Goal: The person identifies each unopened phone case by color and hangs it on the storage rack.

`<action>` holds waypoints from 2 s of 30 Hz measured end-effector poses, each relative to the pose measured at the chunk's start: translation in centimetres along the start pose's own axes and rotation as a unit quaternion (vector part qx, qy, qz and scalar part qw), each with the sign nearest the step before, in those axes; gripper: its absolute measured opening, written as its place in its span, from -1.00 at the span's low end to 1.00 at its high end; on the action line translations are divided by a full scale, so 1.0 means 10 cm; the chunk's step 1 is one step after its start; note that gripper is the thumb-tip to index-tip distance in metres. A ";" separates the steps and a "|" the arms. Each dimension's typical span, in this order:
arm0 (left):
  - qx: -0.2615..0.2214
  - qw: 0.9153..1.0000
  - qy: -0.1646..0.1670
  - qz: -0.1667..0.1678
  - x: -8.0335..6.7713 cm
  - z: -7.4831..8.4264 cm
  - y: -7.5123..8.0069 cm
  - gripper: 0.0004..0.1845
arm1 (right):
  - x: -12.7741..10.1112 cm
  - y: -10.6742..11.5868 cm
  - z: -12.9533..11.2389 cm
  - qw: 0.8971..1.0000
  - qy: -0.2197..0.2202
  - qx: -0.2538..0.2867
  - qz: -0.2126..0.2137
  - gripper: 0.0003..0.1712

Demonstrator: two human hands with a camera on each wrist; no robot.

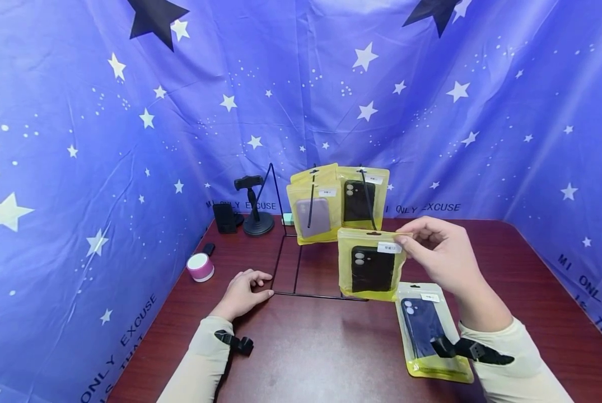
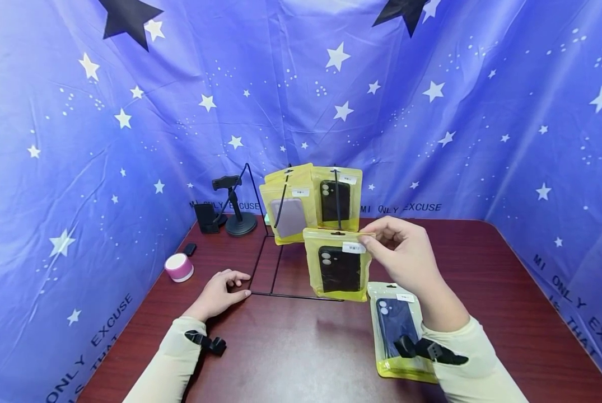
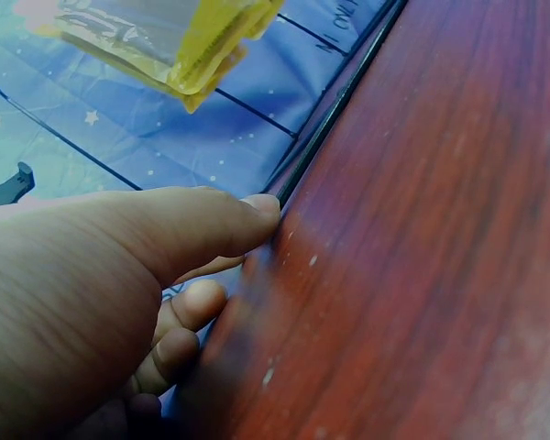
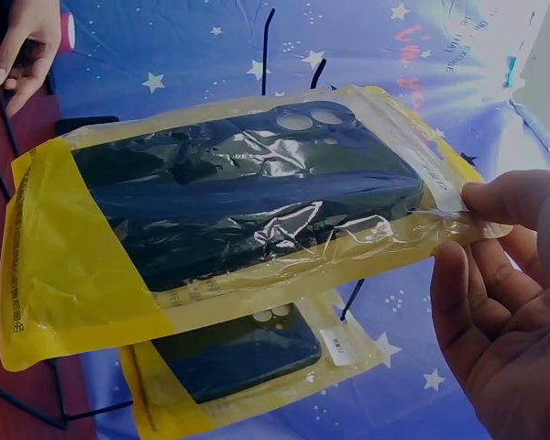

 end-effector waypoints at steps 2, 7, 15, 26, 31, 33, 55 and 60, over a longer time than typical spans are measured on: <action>-0.002 1.000 0.001 -0.002 0.00 0.01 0.00 -0.64 | 0.01 0.01 0.00 1.000 0.003 -0.002 0.005 -0.84; -0.001 1.000 0.005 -0.002 -0.01 0.00 -0.01 -0.65 | 0.03 0.02 0.04 1.000 0.000 -0.005 0.007 -0.84; -0.006 1.000 0.003 -0.002 -0.01 0.01 0.00 -0.64 | 0.11 0.02 0.16 1.000 -0.016 -0.006 -0.004 -0.89; -0.006 1.000 0.002 -0.002 0.00 0.01 0.01 -0.64 | 0.27 0.00 0.28 1.000 -0.021 0.011 -0.009 -0.90; -0.003 1.000 -0.001 0.000 0.01 -0.01 0.00 -0.64 | 0.34 0.00 0.32 1.000 -0.019 0.017 -0.008 -0.89; 0.000 1.000 -0.002 0.002 0.02 -0.03 -0.01 -0.64 | 0.37 0.00 0.33 1.000 -0.019 0.017 -0.008 -0.89; -0.002 1.000 -0.004 0.002 0.04 -0.06 -0.01 -0.63 | 0.78 0.01 0.57 0.998 -0.049 0.013 0.027 -0.82; -0.001 1.000 -0.003 0.003 0.04 -0.06 -0.01 -0.63 | 0.84 -0.01 0.40 0.998 -0.055 0.017 0.032 -0.85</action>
Point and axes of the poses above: each hand's wrist, its own x-axis towards the middle knuckle, its own y-axis out of the back of the hand, z = x × y, the point moved 2 cm from there along x, towards the middle knuckle, and after that the axes turned 9 degrees about -z, right-handed, at the moved point
